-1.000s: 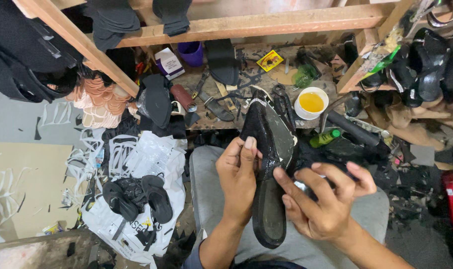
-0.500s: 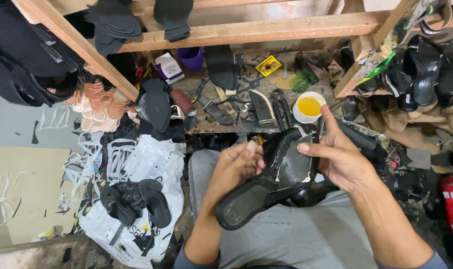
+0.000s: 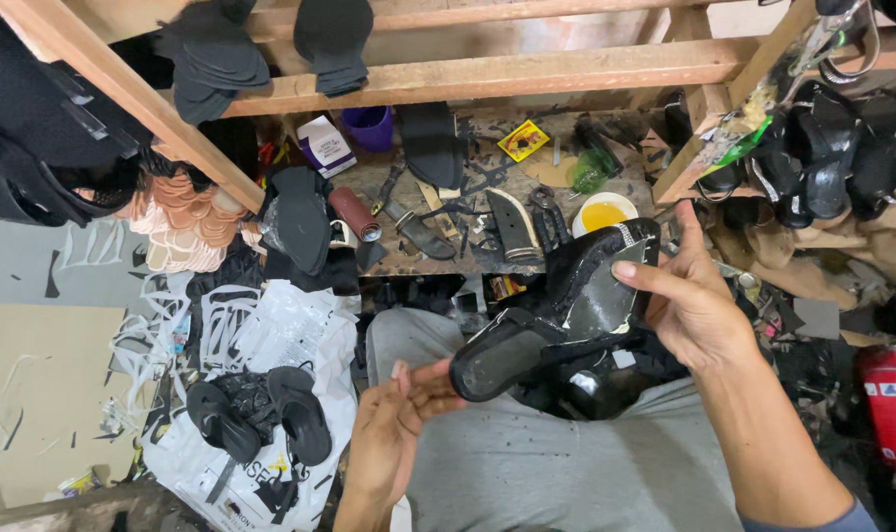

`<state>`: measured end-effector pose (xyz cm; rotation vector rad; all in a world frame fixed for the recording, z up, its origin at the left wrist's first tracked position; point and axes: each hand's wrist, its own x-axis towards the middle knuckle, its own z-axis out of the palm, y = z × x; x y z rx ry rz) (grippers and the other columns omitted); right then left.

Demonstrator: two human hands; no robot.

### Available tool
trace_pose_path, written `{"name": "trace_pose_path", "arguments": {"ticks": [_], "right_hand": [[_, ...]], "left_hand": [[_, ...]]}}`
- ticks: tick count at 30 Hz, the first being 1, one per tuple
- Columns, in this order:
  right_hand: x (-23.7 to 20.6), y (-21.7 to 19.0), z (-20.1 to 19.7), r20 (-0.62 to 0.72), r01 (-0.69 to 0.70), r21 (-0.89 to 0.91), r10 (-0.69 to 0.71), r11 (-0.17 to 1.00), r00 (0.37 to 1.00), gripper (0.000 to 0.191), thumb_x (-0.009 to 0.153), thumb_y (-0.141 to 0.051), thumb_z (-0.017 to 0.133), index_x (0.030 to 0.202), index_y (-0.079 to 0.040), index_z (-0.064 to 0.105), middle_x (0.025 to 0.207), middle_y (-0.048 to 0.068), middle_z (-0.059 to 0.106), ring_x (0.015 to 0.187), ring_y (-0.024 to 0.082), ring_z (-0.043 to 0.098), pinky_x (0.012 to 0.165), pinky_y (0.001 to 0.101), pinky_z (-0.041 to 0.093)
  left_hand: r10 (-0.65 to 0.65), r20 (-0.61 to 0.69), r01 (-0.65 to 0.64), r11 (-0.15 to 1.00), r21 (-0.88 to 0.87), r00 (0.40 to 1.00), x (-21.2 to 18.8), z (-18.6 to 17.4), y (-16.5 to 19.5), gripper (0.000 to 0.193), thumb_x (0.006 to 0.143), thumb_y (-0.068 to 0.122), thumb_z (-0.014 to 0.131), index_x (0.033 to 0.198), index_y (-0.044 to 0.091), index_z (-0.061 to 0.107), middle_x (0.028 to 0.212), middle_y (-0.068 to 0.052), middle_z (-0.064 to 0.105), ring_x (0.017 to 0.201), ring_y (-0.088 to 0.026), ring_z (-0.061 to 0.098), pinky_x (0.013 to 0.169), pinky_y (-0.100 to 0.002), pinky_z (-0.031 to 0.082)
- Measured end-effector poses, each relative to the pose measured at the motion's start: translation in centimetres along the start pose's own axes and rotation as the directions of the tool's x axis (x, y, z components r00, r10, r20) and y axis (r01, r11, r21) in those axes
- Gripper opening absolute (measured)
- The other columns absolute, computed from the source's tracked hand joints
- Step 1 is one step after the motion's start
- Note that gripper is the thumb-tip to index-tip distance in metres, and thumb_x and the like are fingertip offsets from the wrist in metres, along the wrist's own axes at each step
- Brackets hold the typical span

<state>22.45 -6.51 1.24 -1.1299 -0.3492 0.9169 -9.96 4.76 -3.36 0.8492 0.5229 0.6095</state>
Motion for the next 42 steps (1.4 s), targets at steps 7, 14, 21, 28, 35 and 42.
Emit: {"name": "trace_pose_path", "arguments": {"ticks": [7, 14, 21, 28, 35, 42], "right_hand": [[0.5, 0.4, 0.5, 0.013, -0.048, 0.059, 0.047, 0.997, 0.999, 0.115, 0.079, 0.005, 0.07, 0.171, -0.021, 0.006, 0.136, 0.014, 0.063, 0.116, 0.024, 0.066, 0.097, 0.0435, 0.053], [1.0, 1.2, 0.2, 0.045, -0.109, 0.04, 0.107, 0.993, 0.993, 0.114, 0.078, 0.005, 0.069, 0.17, -0.017, 0.004, 0.136, 0.018, 0.062, 0.119, 0.025, 0.065, 0.1, 0.0433, 0.051], [1.4, 1.6, 0.2, 0.08, -0.066, 0.033, 0.064, 0.997, 0.995, 0.117, 0.076, 0.008, 0.067, 0.168, -0.019, -0.001, 0.14, 0.019, 0.058, 0.123, 0.025, 0.061, 0.102, 0.0415, 0.05], [2.1, 3.5, 2.0, 0.063, -0.201, -0.018, 0.202, 0.979, 0.977, 0.118, 0.084, 0.004, 0.073, 0.177, -0.024, 0.005, 0.124, 0.021, 0.049, 0.114, 0.028, 0.055, 0.1, 0.0421, 0.047], [4.5, 5.8, 0.6, 0.041, 0.014, -0.264, -0.003, 0.964, 0.999, 0.108, 0.089, -0.005, 0.066, 0.165, -0.027, -0.006, 0.144, 0.004, 0.049, 0.108, 0.015, 0.058, 0.097, 0.0355, 0.049], [10.2, 5.5, -3.4, 0.109, 0.198, -0.959, -0.382, 0.204, 0.918, 0.05, 0.092, -0.006, 0.057, 0.139, -0.024, 0.061, 0.145, 0.011, 0.055, 0.132, 0.03, 0.054, 0.108, 0.0427, 0.049]], "left_hand": [[-0.13, 0.39, 0.369, 0.676, -0.637, 0.912, 1.3, 1.7, -1.3, 0.069, 0.109, 0.049, 0.039, 0.141, -0.01, 0.053, 0.141, -0.021, 0.059, 0.131, -0.028, 0.058, 0.113, -0.04, 0.046], [-0.14, 0.523, 0.445, 0.729, -0.52, 0.841, 2.6, 4.2, -2.5, 0.075, 0.106, 0.054, 0.041, 0.154, -0.003, 0.036, 0.164, -0.012, 0.042, 0.144, -0.024, 0.048, 0.119, -0.04, 0.041], [-0.321, 0.435, 0.474, 0.826, -0.306, 0.841, 2.1, 2.8, -1.5, 0.075, 0.106, 0.049, 0.048, 0.158, -0.004, 0.038, 0.157, -0.019, 0.045, 0.139, -0.028, 0.049, 0.117, -0.048, 0.04], [-0.143, 0.437, 0.44, 0.539, -0.718, 0.888, 3.8, 5.9, -2.6, 0.067, 0.103, 0.046, 0.052, 0.149, -0.002, 0.042, 0.15, -0.019, 0.051, 0.142, -0.033, 0.05, 0.125, -0.057, 0.031], [-0.124, 0.146, 0.188, 0.768, -0.612, 0.981, 4.2, 7.0, -3.6, 0.056, 0.105, 0.031, 0.052, 0.142, -0.011, 0.049, 0.139, -0.023, 0.06, 0.135, -0.03, 0.056, 0.123, -0.051, 0.035], [-0.137, -0.068, 0.062, 0.767, -0.638, 0.988, 3.6, 5.6, -3.2, 0.05, 0.103, 0.033, 0.054, 0.136, -0.004, 0.055, 0.131, -0.017, 0.064, 0.124, -0.027, 0.06, 0.116, -0.04, 0.042]]}}
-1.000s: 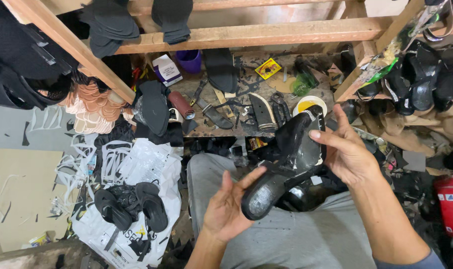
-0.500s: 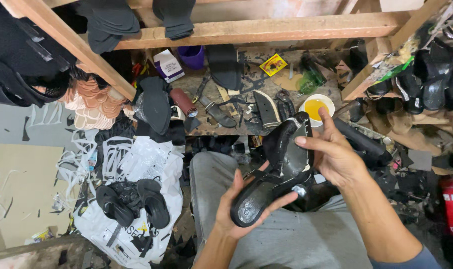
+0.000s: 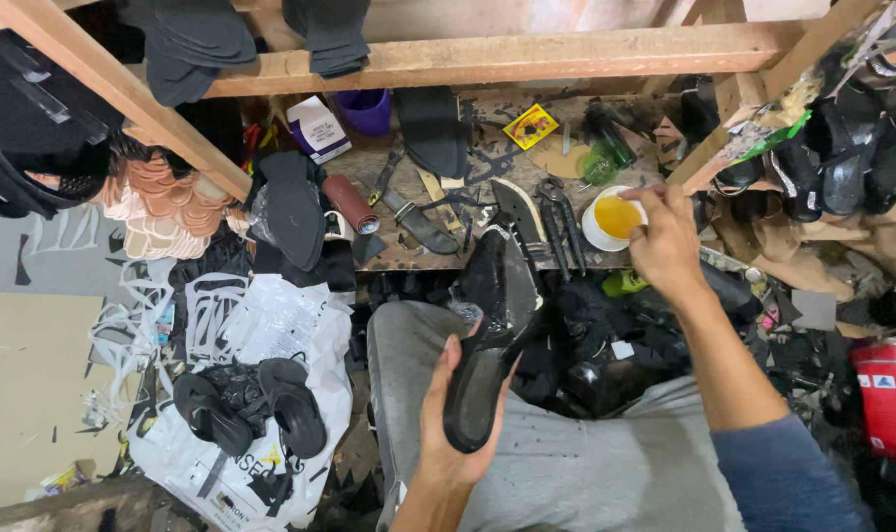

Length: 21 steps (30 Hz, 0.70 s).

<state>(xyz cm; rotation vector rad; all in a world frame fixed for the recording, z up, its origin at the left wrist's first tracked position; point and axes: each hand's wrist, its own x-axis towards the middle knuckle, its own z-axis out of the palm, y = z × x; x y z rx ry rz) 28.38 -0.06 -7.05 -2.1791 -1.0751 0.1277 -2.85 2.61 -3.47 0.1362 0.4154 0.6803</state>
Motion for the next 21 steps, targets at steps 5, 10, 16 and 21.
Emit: {"name": "trace_pose_path", "arguments": {"ticks": [5, 10, 16, 21], "right_hand": [[0.8, 0.6, -0.2, 0.073, 0.267, -0.459, -0.264, 0.847, 0.962, 0.056, 0.065, -0.002, 0.065, 0.115, -0.02, 0.08, 0.15, 0.023, 0.047, 0.133, 0.048, 0.042, 0.102, 0.0576, 0.04], [-0.2, -0.7, -1.7, -0.002, 0.252, -0.444, -0.282, 0.86, 0.959, 0.042, 0.077, 0.001, 0.063, 0.109, -0.018, 0.081, 0.148, 0.016, 0.057, 0.135, 0.04, 0.05, 0.104, 0.0529, 0.043], [-8.1, -7.9, -5.2, -0.025, 0.285, 0.231, -0.287, 0.93, 0.958, 0.026, 0.091, -0.005, 0.055, 0.109, -0.008, 0.072, 0.135, 0.012, 0.066, 0.125, 0.032, 0.059, 0.109, 0.0433, 0.045], [-14.4, -13.8, -5.7, -0.041, 0.438, 0.348, -0.453, 0.829, 0.891, 0.05, 0.105, -0.041, 0.041, 0.134, -0.011, 0.068, 0.161, 0.019, 0.041, 0.154, 0.043, 0.028, 0.126, 0.0568, 0.019]], "left_hand": [[0.056, 0.063, -0.056, 0.998, 0.004, 0.996, -0.3, -0.5, 0.1, 0.05, 0.102, 0.032, 0.052, 0.134, -0.006, 0.058, 0.13, -0.017, 0.066, 0.124, -0.026, 0.062, 0.116, -0.038, 0.042], [0.05, -0.022, -0.05, 0.998, -0.036, 0.999, 0.6, -0.6, -0.1, 0.041, 0.103, 0.03, 0.054, 0.128, -0.003, 0.06, 0.123, -0.016, 0.068, 0.119, -0.028, 0.064, 0.115, -0.042, 0.044], [-0.005, -0.01, 0.004, 0.995, -0.097, 1.0, 2.7, 0.1, -1.7, 0.038, 0.107, 0.032, 0.055, 0.125, -0.001, 0.061, 0.12, -0.014, 0.07, 0.114, -0.026, 0.066, 0.108, -0.038, 0.049], [0.018, 0.122, -0.007, 0.996, -0.09, 0.992, 2.6, 1.8, -3.3, 0.033, 0.107, 0.034, 0.054, 0.128, 0.01, 0.061, 0.12, -0.008, 0.069, 0.111, -0.019, 0.067, 0.098, -0.035, 0.054]]}}
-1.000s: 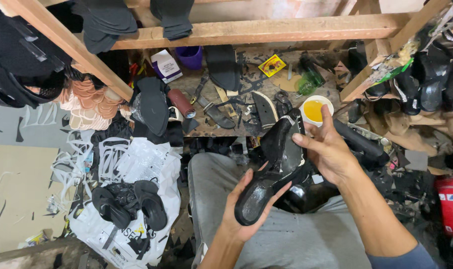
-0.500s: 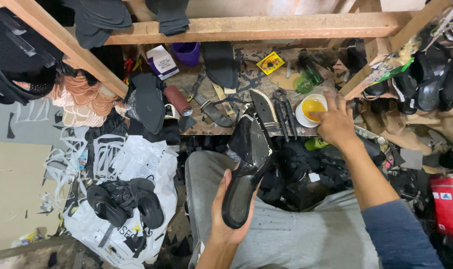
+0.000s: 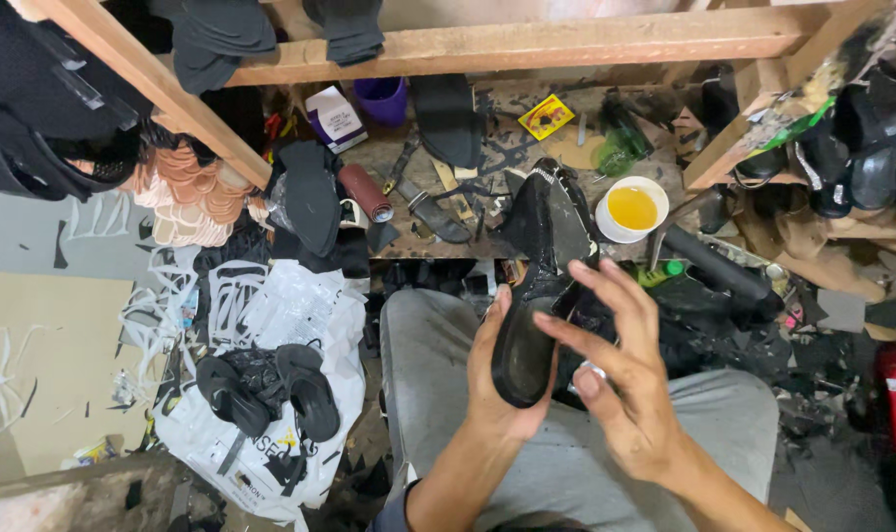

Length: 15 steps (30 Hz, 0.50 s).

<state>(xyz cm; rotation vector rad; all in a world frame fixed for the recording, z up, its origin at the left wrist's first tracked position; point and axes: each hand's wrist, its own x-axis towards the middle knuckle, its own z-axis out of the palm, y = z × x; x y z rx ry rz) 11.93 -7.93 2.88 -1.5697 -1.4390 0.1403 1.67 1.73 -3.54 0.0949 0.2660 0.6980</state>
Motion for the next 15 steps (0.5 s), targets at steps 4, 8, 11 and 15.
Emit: {"name": "trace_pose_path", "arguments": {"ticks": [4, 8, 11, 15], "right_hand": [[-0.6, -1.8, 1.2, -0.04, 0.038, -0.351, -0.056, 0.935, 0.998, 0.066, 0.109, -0.055, 0.029, 0.144, -0.01, 0.062, 0.163, 0.022, 0.034, 0.153, 0.045, 0.023, 0.123, 0.0603, 0.016], [-1.0, -1.7, 0.7, -0.085, 0.06, -0.506, -0.119, 0.861, 0.989, 0.059, 0.107, -0.055, 0.031, 0.14, -0.022, 0.066, 0.159, 0.016, 0.038, 0.148, 0.041, 0.027, 0.121, 0.0591, 0.019], [-1.2, -1.2, 0.1, -0.065, 0.105, -0.532, -0.164, 0.84, 0.984, 0.052, 0.105, -0.055, 0.038, 0.135, -0.028, 0.069, 0.152, 0.013, 0.044, 0.144, 0.039, 0.032, 0.119, 0.0584, 0.021], [-1.3, -0.7, -0.2, -0.075, 0.104, -0.551, -0.173, 0.828, 0.982, 0.052, 0.104, -0.058, 0.041, 0.136, -0.027, 0.068, 0.142, 0.015, 0.049, 0.136, 0.037, 0.036, 0.117, 0.0573, 0.022]], "left_hand": [[0.024, -0.134, -0.009, 0.993, 0.116, 0.991, -0.9, 1.5, -0.6, 0.035, 0.103, 0.034, 0.052, 0.129, 0.014, 0.062, 0.117, -0.004, 0.069, 0.107, -0.016, 0.067, 0.093, -0.033, 0.056], [0.011, -0.04, -0.006, 0.994, 0.111, 0.999, -1.2, 2.5, -0.1, 0.032, 0.107, 0.034, 0.053, 0.13, 0.013, 0.059, 0.117, -0.004, 0.068, 0.109, -0.017, 0.066, 0.093, -0.033, 0.055], [-0.016, -0.006, 0.016, 0.997, 0.076, 1.0, -1.4, 2.9, 0.2, 0.033, 0.112, 0.035, 0.052, 0.132, 0.009, 0.057, 0.119, -0.006, 0.067, 0.109, -0.018, 0.065, 0.095, -0.033, 0.054], [-0.001, 0.062, -0.007, 0.991, 0.132, 0.998, -2.0, 3.6, 0.0, 0.041, 0.109, 0.035, 0.047, 0.137, 0.007, 0.057, 0.121, -0.006, 0.068, 0.112, -0.015, 0.065, 0.099, -0.031, 0.052]]}}
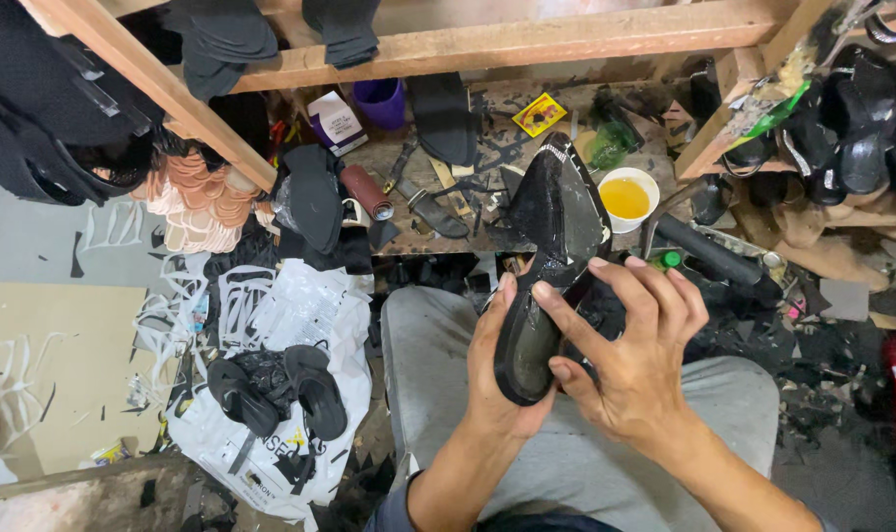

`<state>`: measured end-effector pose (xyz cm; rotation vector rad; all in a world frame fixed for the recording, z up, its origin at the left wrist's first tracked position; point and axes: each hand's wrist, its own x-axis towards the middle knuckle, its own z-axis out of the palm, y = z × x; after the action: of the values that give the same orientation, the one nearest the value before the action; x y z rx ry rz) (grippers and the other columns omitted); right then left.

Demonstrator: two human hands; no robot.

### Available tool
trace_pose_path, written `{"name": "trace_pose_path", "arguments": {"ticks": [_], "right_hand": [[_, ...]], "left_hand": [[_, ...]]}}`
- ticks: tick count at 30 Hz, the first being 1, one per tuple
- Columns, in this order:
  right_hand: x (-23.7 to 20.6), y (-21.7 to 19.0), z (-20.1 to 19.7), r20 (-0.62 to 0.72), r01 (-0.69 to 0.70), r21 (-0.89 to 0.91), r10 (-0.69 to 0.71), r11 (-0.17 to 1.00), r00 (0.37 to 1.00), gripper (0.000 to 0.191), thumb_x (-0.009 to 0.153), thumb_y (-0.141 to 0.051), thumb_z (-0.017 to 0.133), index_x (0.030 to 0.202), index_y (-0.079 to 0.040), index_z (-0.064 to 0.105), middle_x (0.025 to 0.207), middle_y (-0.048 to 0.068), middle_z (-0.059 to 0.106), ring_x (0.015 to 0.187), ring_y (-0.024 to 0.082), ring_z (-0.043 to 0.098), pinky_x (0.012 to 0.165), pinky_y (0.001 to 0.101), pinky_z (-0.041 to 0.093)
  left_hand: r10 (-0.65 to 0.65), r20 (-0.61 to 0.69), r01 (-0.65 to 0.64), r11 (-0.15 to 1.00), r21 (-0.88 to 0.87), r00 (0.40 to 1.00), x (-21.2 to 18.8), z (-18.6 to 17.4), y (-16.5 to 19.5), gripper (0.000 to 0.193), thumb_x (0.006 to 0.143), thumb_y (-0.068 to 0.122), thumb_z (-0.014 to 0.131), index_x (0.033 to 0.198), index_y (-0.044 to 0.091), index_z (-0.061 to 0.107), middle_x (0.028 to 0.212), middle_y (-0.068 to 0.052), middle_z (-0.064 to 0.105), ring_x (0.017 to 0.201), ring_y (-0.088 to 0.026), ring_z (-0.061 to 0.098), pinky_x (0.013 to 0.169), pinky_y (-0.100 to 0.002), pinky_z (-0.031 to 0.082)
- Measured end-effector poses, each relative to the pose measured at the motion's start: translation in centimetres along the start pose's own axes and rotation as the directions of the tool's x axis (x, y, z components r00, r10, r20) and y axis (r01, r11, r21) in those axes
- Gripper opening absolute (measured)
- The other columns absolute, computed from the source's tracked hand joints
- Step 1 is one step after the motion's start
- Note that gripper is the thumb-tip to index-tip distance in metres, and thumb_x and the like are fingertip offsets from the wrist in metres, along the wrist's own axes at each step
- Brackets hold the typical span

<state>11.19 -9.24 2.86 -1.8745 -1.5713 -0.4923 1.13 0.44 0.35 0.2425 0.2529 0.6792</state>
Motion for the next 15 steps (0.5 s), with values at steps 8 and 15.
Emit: {"name": "trace_pose_path", "arguments": {"ticks": [8, 15], "right_hand": [[-0.1, 0.5, -0.3, -0.023, 0.054, -0.003, -0.054, 0.999, 0.998, 0.053, 0.1, -0.06, 0.042, 0.132, -0.03, 0.073, 0.121, 0.011, 0.052, 0.123, 0.032, 0.04, 0.113, 0.0564, 0.022], [0.0, 0.1, -0.6, -0.035, 0.15, 0.123, -0.147, 0.981, 0.989, 0.051, 0.098, -0.059, 0.042, 0.128, -0.032, 0.074, 0.115, 0.006, 0.054, 0.118, 0.029, 0.043, 0.112, 0.0558, 0.021]], "left_hand": [[-0.018, 0.003, 0.017, 0.999, 0.04, 1.0, -0.3, 1.1, 0.4, 0.041, 0.11, 0.032, 0.045, 0.14, 0.005, 0.055, 0.126, -0.006, 0.067, 0.115, -0.015, 0.064, 0.101, -0.031, 0.051], [-0.04, 0.058, 0.039, 0.999, 0.022, 0.998, -0.3, 1.6, 0.6, 0.041, 0.113, 0.035, 0.047, 0.142, 0.007, 0.055, 0.123, -0.008, 0.067, 0.108, -0.017, 0.066, 0.096, -0.032, 0.053]]}}
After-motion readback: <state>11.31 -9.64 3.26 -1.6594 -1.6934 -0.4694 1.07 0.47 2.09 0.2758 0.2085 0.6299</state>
